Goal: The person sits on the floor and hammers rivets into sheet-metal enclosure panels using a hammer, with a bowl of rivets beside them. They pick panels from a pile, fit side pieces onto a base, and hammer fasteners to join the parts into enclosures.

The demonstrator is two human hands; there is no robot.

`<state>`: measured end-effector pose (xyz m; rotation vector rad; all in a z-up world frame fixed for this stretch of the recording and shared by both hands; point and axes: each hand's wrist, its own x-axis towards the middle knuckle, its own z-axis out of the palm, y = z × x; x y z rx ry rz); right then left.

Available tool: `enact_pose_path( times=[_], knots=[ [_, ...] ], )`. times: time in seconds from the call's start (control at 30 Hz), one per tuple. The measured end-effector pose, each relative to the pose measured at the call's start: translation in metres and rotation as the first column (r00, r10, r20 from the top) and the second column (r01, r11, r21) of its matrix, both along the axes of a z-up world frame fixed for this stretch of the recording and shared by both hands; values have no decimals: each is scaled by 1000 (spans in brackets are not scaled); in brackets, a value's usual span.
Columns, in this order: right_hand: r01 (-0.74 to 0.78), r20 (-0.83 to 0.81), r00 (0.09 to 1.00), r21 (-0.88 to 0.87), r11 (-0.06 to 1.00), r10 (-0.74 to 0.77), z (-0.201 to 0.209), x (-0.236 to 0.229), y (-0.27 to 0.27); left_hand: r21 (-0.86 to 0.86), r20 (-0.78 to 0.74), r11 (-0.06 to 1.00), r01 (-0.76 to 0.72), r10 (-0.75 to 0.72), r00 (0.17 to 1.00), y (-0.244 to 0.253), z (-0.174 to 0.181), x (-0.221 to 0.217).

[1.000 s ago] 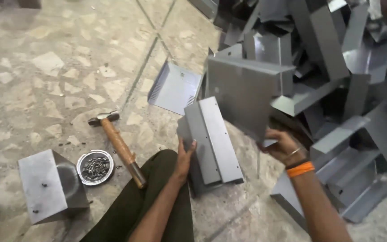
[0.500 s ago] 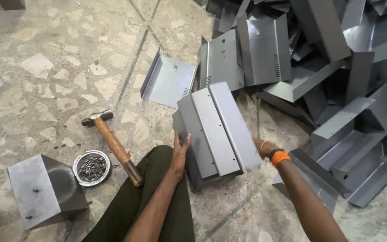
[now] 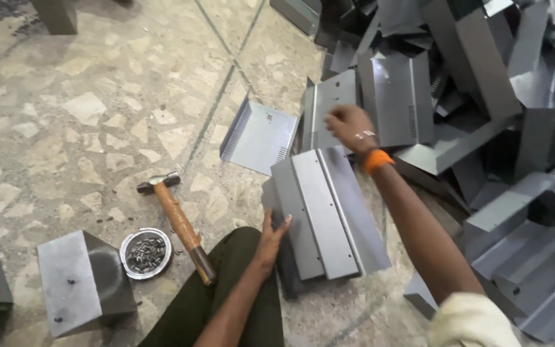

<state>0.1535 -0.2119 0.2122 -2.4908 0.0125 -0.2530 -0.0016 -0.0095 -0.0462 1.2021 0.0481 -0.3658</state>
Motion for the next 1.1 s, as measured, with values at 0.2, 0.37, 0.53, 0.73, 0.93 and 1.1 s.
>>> enact_pose_path(
  times=[0.2, 0.37, 0.53, 0.73, 0.93, 1.1],
  knots=[
    [-88, -435, 900, -181, 980, 1, -107, 157, 126, -117, -86, 990, -74, 64, 994, -4, -11, 1],
    [26, -386, 919, -140, 990, -79, -257, 220, 185, -322, -220, 941, -103, 31, 975, -24, -36, 3],
    [184, -229, 949, -160, 970, -218, -365, 284, 183, -549, -138, 833, -69, -9, 990, 1, -22, 12],
    [-410, -406, 910, -858, 308, 81, -235, 327, 129, -690, -125, 717, -101, 19, 992, -9, -43, 21],
    [-403, -106, 915, -252, 880, 389, 27, 183, 21, -504, -158, 858, -99, 21, 987, -1, -28, 12],
    [-244, 179, 969, 629, 738, 168, 113, 20, -38, -288, -13, 957, -25, 22, 1000, -26, -82, 14]
  ],
)
